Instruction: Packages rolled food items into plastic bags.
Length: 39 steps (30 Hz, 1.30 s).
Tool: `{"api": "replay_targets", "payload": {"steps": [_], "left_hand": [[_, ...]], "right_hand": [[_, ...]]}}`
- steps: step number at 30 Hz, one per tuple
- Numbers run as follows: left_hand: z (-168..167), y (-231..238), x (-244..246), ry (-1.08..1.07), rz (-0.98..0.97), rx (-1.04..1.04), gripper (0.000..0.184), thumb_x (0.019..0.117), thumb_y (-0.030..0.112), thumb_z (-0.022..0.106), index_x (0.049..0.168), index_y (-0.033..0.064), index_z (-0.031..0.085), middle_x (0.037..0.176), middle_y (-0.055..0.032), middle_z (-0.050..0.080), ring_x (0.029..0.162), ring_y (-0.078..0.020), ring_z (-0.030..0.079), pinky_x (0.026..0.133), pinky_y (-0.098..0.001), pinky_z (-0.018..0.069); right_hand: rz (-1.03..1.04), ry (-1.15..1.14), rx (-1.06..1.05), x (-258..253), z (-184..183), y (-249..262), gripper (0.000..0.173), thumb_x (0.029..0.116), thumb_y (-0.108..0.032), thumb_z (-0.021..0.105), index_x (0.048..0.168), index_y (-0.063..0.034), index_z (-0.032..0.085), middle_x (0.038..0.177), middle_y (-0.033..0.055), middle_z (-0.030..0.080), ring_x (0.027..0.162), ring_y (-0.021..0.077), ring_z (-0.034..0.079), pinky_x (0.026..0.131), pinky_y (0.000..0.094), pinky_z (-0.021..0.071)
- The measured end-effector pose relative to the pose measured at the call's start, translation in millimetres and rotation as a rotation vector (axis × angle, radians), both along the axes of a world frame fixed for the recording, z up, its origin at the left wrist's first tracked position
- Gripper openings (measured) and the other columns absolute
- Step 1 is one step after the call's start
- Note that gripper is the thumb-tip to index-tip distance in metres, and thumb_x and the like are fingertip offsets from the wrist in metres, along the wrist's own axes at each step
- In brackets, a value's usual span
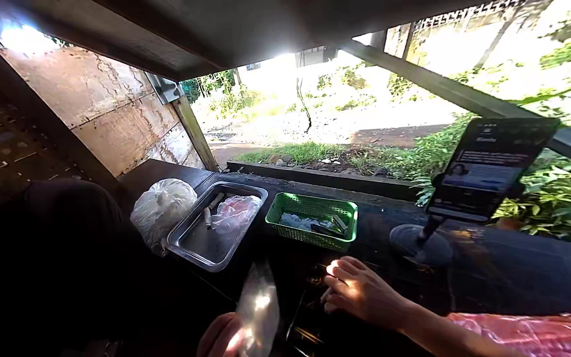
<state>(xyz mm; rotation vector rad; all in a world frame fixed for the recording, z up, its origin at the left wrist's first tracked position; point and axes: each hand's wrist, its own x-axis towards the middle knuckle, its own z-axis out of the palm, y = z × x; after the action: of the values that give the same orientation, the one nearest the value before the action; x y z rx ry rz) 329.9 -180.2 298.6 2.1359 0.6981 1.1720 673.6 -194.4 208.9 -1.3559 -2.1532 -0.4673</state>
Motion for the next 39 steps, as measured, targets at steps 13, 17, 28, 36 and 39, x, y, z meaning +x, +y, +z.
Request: {"api": "replay_targets", "payload": {"steps": [13,17,28,36,39], "left_hand": [[-68,58,76,-0.026,0.146,-0.732,0.043,0.0958,-0.004,0.046,0.138,-0.0108,0.053,0.149,-0.0240,0.045,0.119,-0.0207,0.063,0.098,-0.0335,0.0550],[-82,76,68,0.148,0.199,-0.729,0.041,0.0982,-0.003,0.054,0.139,-0.0091,0.055,0.151,-0.0270,0.044,0.123,-0.0279,0.061,0.102,-0.0367,0.0527],[-88,89,57,0.134,0.102,-0.837,0.040,0.0981,0.001,0.057,0.137,-0.0038,0.056,0.136,-0.0173,0.058,0.108,-0.0152,0.065,0.093,-0.0300,0.0550],[-85,91,57,0.095,0.111,-0.881,0.039,0.0982,0.000,0.057,0.137,-0.0026,0.055,0.132,-0.0141,0.062,0.104,-0.0119,0.067,0.087,-0.0273,0.0563],[-79,98,61,0.130,0.149,-0.932,0.045,0.0988,0.000,0.059,0.142,-0.0021,0.049,0.127,-0.0149,0.063,0.098,-0.0160,0.068,0.079,-0.0315,0.0574]], "right_hand": [[-0.478,0.213,-0.983,21,91,161,0.029,0.1047,-0.011,0.050,0.124,-0.0007,0.068,0.131,0.0237,0.064,0.126,0.0415,0.059,0.102,0.0606,0.0461],[-0.605,0.181,-1.121,-2,90,192,0.030,0.1018,-0.017,0.057,0.117,0.0067,0.066,0.131,0.0262,0.062,0.126,0.0420,0.059,0.096,0.0614,0.0476],[-0.671,0.228,-1.202,-7,85,207,0.029,0.0998,-0.014,0.059,0.119,0.0078,0.063,0.133,0.0267,0.060,0.128,0.0403,0.058,0.097,0.0596,0.0476],[-0.716,0.242,-1.211,-9,83,202,0.031,0.0986,-0.018,0.062,0.118,0.0062,0.063,0.132,0.0245,0.061,0.127,0.0386,0.059,0.096,0.0584,0.0484],[-0.669,0.347,-1.186,6,69,208,0.031,0.0965,-0.013,0.066,0.120,0.0063,0.064,0.132,0.0265,0.061,0.127,0.0401,0.057,0.100,0.0594,0.0463]]}}
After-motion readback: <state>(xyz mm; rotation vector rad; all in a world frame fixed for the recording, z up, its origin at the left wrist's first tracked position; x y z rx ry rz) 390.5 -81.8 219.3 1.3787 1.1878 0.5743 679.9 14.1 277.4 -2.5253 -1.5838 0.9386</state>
